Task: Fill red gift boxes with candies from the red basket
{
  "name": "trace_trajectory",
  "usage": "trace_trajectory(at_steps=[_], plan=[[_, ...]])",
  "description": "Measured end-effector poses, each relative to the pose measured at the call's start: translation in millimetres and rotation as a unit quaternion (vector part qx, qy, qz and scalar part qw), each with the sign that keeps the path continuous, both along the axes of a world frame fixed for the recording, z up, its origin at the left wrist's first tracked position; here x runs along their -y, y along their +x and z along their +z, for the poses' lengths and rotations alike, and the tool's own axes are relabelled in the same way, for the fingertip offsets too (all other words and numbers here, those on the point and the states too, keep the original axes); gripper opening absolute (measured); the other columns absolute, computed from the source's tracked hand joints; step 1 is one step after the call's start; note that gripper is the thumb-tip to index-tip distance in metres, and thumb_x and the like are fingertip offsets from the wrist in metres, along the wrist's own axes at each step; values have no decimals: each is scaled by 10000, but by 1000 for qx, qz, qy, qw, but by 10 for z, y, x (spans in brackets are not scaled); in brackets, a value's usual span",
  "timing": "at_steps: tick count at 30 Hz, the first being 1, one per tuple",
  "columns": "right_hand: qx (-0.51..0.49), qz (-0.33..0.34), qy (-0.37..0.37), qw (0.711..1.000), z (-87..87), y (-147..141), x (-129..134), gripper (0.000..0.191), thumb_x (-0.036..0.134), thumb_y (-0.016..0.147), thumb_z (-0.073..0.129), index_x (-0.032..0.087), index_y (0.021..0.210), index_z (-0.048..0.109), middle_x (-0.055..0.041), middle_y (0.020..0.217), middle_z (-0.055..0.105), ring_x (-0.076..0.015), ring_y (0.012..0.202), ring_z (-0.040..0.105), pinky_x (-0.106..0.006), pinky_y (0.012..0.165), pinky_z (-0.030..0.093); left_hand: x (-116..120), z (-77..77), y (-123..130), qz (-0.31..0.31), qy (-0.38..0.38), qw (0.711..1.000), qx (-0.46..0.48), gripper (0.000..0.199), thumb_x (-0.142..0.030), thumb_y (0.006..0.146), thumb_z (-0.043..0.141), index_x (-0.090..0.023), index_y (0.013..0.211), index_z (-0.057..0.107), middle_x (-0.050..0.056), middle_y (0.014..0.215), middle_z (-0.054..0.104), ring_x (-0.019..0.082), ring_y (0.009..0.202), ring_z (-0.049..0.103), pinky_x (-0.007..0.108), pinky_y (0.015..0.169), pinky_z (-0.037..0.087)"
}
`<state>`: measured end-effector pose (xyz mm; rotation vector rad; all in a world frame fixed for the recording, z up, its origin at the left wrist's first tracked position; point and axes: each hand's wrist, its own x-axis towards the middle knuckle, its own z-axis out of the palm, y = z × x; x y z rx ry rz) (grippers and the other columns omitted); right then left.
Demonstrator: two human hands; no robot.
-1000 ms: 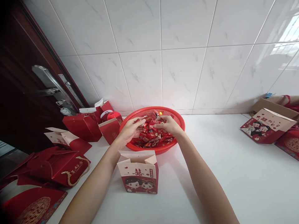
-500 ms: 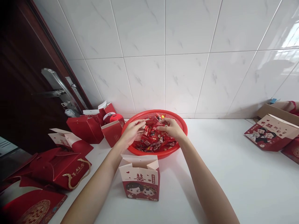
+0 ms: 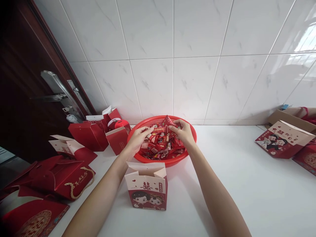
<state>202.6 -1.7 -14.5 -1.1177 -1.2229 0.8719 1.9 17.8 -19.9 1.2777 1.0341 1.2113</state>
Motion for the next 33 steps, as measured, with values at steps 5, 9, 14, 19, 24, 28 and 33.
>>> trace_trajectory(at_steps=[5,9,14,19,24,28,33], plan=[[-18,6,6,1000,-17,-1,-6,335,465,649,815,213,820,675,-19,800,715,-206,710,652,-331,658,502,-6,-10,-2,8,9,1000,-19,425,-553,609,829,-181,690,641,-23,633,601,123,553,561,239,537,434],[-21,0,5,1000,-17,-2,-6,327,456,655,820,212,819,677,-13,782,714,-201,703,651,-330,661,504,0,-10,-7,6,35,999,-28,427,-564,629,814,-183,644,621,-31,601,581,109,545,530,227,536,404],[-10,-3,20,1000,-9,8,-6,324,459,665,813,215,823,670,-9,755,703,-204,695,644,-342,667,514,12,4,8,5,32,999,-27,440,-569,654,811,-185,620,599,-15,620,611,142,618,617,232,581,468],[42,18,92,995,-6,-22,1,276,439,726,780,221,852,666,-29,846,733,-224,786,669,-355,716,532,95,106,43,9,-55,998,-29,448,-533,696,825,-191,649,539,4,630,650,150,552,662,214,490,470],[158,69,179,969,-35,-111,10,181,346,793,733,225,926,710,-49,970,748,-250,923,682,-383,824,533,127,181,44,1,-115,993,13,351,-527,819,739,-201,874,622,24,722,702,167,586,718,167,387,386],[235,55,206,948,-61,-145,17,147,298,849,667,257,970,739,-52,1004,742,-259,931,684,-398,842,530,84,169,32,1,-116,991,69,385,-561,808,742,-199,881,634,25,726,686,191,634,729,186,394,423],[298,63,228,925,-66,-163,25,279,176,835,572,301,978,776,-55,1076,724,-271,993,673,-422,876,530,66,137,25,-34,-73,994,79,391,-412,643,904,-180,765,613,32,802,697,187,742,711,252,588,559]])
